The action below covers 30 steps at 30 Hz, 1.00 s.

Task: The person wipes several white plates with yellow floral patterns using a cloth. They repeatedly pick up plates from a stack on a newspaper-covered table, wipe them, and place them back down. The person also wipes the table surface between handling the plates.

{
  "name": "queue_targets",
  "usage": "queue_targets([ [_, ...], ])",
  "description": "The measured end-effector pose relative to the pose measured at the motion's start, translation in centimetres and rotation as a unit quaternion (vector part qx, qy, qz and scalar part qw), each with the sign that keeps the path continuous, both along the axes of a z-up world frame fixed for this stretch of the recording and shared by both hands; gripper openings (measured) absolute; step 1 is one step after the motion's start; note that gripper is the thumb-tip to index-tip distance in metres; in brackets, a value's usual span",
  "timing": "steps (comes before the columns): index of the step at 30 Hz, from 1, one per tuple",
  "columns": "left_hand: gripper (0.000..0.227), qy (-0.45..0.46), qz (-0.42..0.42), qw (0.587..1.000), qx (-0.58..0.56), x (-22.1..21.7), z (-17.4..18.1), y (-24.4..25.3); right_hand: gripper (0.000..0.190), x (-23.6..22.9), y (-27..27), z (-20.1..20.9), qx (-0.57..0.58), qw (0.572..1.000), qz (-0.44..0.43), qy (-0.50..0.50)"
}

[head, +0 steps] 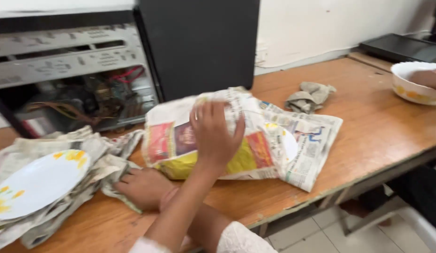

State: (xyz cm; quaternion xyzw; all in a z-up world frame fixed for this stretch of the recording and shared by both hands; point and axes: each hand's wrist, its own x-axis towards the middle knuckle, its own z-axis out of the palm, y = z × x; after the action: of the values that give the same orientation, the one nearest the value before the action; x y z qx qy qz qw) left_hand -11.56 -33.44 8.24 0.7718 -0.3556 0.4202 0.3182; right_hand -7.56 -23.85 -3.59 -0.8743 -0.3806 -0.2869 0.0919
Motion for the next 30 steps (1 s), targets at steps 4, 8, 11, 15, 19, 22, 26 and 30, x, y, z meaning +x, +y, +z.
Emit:
queue_targets([
  [4,0.101,0.118,-0.085,0.969,0.199,-2.1,-3.4,3.1,0.026,-0.5,0.0,-0.8,-0.008,1.000,-0.010,-0.008],
  [8,0.136,0.101,-0.044,0.954,0.278,-0.1,-8.4,5.1,0.028,-0.8,0.5,-1.2,0.012,1.000,0.001,-0.010],
  [11,0.107,0.062,0.021,0.940,0.334,1.1,-10.1,5.0,0.026,-0.4,0.4,-1.3,0.027,0.999,-0.009,-0.037],
  [15,0.049,0.154,0.009,0.952,0.266,2.9,-8.2,6.0,0.031,0.1,-0.1,-1.9,0.041,0.998,-0.002,-0.051],
  [19,0.047,-0.105,0.082,0.979,0.155,4.9,0.1,13.0,0.040,-0.7,0.1,-0.4,0.068,0.997,0.029,-0.019],
  [22,0.044,-0.216,0.176,0.948,0.157,5.8,4.9,21.2,0.036,-1.3,0.0,0.2,0.072,0.993,0.008,0.097],
  [26,0.037,-0.225,0.183,0.948,0.134,3.7,4.9,30.2,0.034,-0.6,-0.1,-0.6,0.031,0.999,0.016,0.025],
  [30,0.047,-0.174,0.271,0.895,0.309,3.7,-1.1,35.2,0.029,-1.1,0.0,0.2,0.034,0.998,-0.008,0.044],
])
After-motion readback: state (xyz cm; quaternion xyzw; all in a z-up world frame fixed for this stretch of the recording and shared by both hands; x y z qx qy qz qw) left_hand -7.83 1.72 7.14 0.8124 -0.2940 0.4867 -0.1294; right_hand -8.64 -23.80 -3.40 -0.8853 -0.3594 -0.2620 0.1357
